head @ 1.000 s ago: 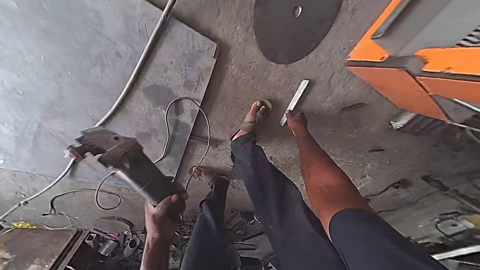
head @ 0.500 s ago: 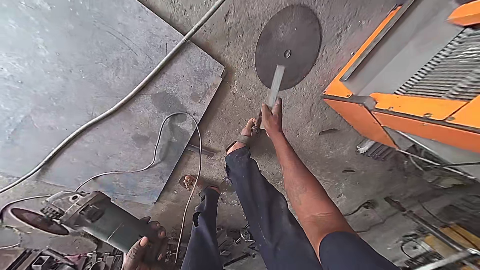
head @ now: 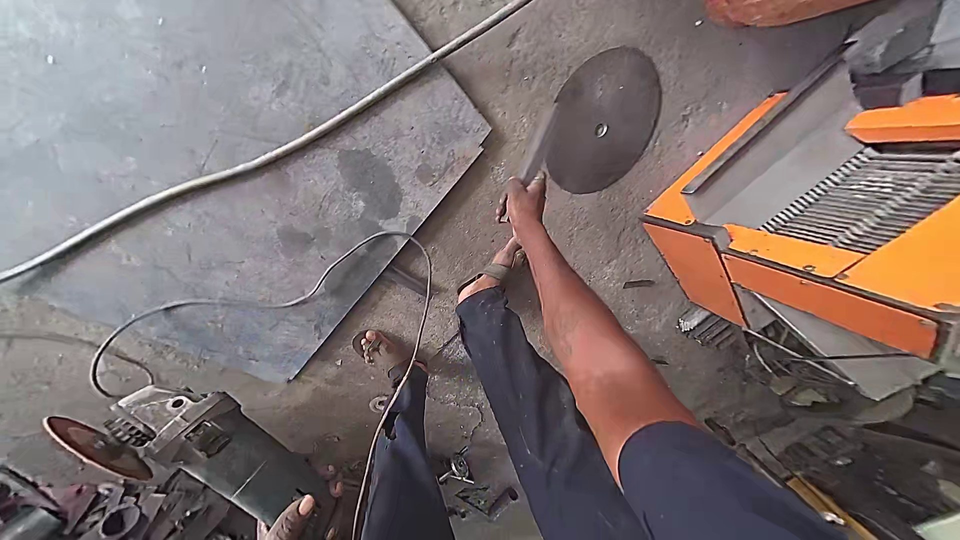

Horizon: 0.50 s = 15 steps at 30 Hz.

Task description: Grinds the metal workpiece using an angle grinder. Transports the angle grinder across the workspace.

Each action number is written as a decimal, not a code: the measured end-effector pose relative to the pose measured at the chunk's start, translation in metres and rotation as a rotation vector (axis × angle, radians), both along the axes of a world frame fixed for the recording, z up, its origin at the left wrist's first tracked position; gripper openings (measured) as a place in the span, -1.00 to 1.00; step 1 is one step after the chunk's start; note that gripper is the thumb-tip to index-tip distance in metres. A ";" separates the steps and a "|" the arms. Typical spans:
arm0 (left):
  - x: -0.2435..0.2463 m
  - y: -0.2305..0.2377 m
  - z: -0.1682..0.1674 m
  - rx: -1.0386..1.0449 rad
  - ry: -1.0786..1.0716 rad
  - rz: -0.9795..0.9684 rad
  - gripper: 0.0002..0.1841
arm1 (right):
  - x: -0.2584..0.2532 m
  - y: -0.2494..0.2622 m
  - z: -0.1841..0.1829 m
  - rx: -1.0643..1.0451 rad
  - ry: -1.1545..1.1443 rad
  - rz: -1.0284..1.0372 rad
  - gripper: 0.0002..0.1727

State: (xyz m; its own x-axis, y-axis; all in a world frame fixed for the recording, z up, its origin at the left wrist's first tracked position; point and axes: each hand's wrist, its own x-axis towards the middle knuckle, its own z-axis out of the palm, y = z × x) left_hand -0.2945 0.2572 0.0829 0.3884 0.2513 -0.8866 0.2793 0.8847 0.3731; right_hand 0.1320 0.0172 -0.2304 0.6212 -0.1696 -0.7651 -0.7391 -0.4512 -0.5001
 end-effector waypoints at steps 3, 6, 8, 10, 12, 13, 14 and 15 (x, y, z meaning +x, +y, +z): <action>-0.025 0.007 0.013 0.048 0.028 0.065 -0.58 | -0.027 0.009 0.010 -0.124 0.427 0.395 -0.50; -0.057 0.003 0.037 0.069 0.100 0.229 -0.61 | -0.070 0.010 0.051 -0.233 0.477 0.650 -0.30; -0.092 0.000 0.055 0.116 0.137 0.387 -0.56 | -0.115 0.027 0.077 -0.272 0.450 0.806 -0.26; -0.128 -0.003 0.058 0.148 0.088 0.499 -0.46 | -0.146 0.058 0.113 -0.276 0.370 0.932 -0.31; -0.161 -0.011 0.061 0.179 0.103 0.573 -0.40 | -0.184 0.093 0.146 -0.167 0.293 1.010 -0.33; -0.178 -0.017 0.064 0.188 0.123 0.600 -0.39 | -0.208 0.111 0.156 -0.102 0.289 1.059 -0.32; -0.192 -0.022 0.065 0.196 0.144 0.630 -0.39 | -0.232 0.130 0.160 -0.064 0.300 1.130 -0.32; -0.205 -0.027 0.065 0.197 0.160 0.664 -0.38 | -0.255 0.148 0.158 -0.071 0.315 1.233 -0.31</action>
